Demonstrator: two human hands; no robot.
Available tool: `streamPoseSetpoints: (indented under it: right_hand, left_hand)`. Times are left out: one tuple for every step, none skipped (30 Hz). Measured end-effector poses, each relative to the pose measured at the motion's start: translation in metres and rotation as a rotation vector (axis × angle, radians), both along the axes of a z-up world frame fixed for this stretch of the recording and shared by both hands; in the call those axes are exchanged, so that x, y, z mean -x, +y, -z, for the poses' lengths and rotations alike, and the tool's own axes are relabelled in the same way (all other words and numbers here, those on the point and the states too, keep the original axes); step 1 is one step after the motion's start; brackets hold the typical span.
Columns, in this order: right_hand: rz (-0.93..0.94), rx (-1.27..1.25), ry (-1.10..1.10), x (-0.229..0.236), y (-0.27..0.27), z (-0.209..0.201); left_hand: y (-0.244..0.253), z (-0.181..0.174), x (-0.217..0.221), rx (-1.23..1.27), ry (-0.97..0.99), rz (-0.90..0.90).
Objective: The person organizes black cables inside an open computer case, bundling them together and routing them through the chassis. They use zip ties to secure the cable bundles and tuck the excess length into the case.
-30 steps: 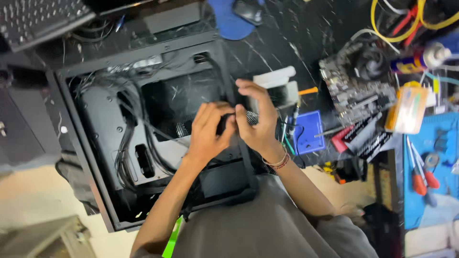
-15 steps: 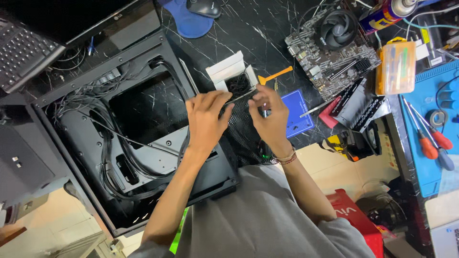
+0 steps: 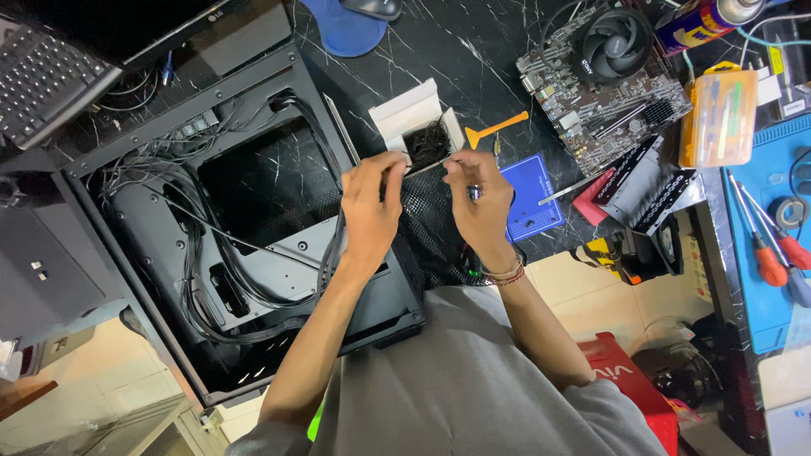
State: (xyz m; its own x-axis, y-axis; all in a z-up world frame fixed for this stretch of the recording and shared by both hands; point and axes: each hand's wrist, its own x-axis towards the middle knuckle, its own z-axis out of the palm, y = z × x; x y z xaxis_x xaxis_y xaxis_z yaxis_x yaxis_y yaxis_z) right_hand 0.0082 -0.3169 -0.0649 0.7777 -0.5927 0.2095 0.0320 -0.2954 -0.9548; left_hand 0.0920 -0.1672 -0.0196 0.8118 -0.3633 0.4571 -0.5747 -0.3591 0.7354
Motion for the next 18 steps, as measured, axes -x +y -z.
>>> streamPoseSetpoints:
  right_hand:
    - [0.001, 0.0, -0.001, 0.0, 0.0, 0.001]
    - [0.0, -0.005, -0.004, 0.0, -0.001, 0.001]
    - [-0.002, -0.01, -0.006, 0.0, -0.001, 0.001]
    - [-0.002, -0.01, -0.006, -0.001, 0.0, -0.003]
    - [0.0, 0.056, -0.021, -0.003, 0.0, -0.007]
    - [0.001, 0.122, -0.036, -0.004, 0.001, -0.011]
    - [0.001, 0.123, -0.037, -0.003, 0.002, -0.015]
    - [0.043, 0.208, -0.059, -0.003, 0.003, -0.019]
    - [0.083, 0.293, -0.081, -0.002, 0.004, -0.024]
    - [0.082, 0.294, -0.081, -0.003, 0.005, -0.031]
    - [0.059, 0.333, -0.114, -0.004, 0.007, -0.037]
    - [0.036, 0.373, -0.146, -0.005, 0.008, -0.044]
    - [0.036, 0.376, -0.146, -0.006, 0.009, -0.047]
    - [-0.015, 0.394, -0.178, -0.007, 0.011, -0.051]
    - [-0.067, 0.413, -0.211, -0.009, 0.012, -0.054]
    - [-0.068, 0.416, -0.211, -0.009, 0.013, -0.059]
    - [-0.078, 0.429, -0.213, -0.011, 0.015, -0.064]
    - [-0.089, 0.443, -0.216, -0.012, 0.017, -0.07]
  left_hand:
    - [0.001, 0.002, 0.0, 0.0, -0.001, 0.001]
    - [0.002, 0.005, -0.001, 0.034, 0.016, -0.019]
    - [0.003, 0.007, 0.0, 0.067, 0.033, -0.039]
    - [0.006, 0.012, -0.001, 0.067, 0.033, -0.038]
    - [0.009, 0.016, -0.002, 0.137, 0.144, -0.04]
    - [0.012, 0.021, -0.002, 0.207, 0.256, -0.042]
    - [0.013, 0.019, -0.003, 0.207, 0.256, -0.042]
    - [0.014, 0.018, -0.004, 0.285, 0.328, -0.048]
    - [0.015, 0.017, -0.004, 0.363, 0.399, -0.055]
    - [0.016, 0.018, -0.005, 0.364, 0.399, -0.056]
    - [0.018, 0.02, -0.007, 0.393, 0.419, -0.048]
    - [0.019, 0.022, -0.008, 0.423, 0.44, -0.039]
    - [0.02, 0.023, -0.008, 0.425, 0.439, -0.039]
    - [0.022, 0.024, -0.007, 0.426, 0.45, -0.02]
    - [0.023, 0.025, -0.006, 0.428, 0.461, -0.002]
    - [0.022, 0.015, -0.006, 0.431, 0.46, -0.003]
    - [0.021, 0.005, -0.005, 0.459, 0.485, 0.019]
    - [0.021, -0.006, -0.004, 0.486, 0.511, 0.042]
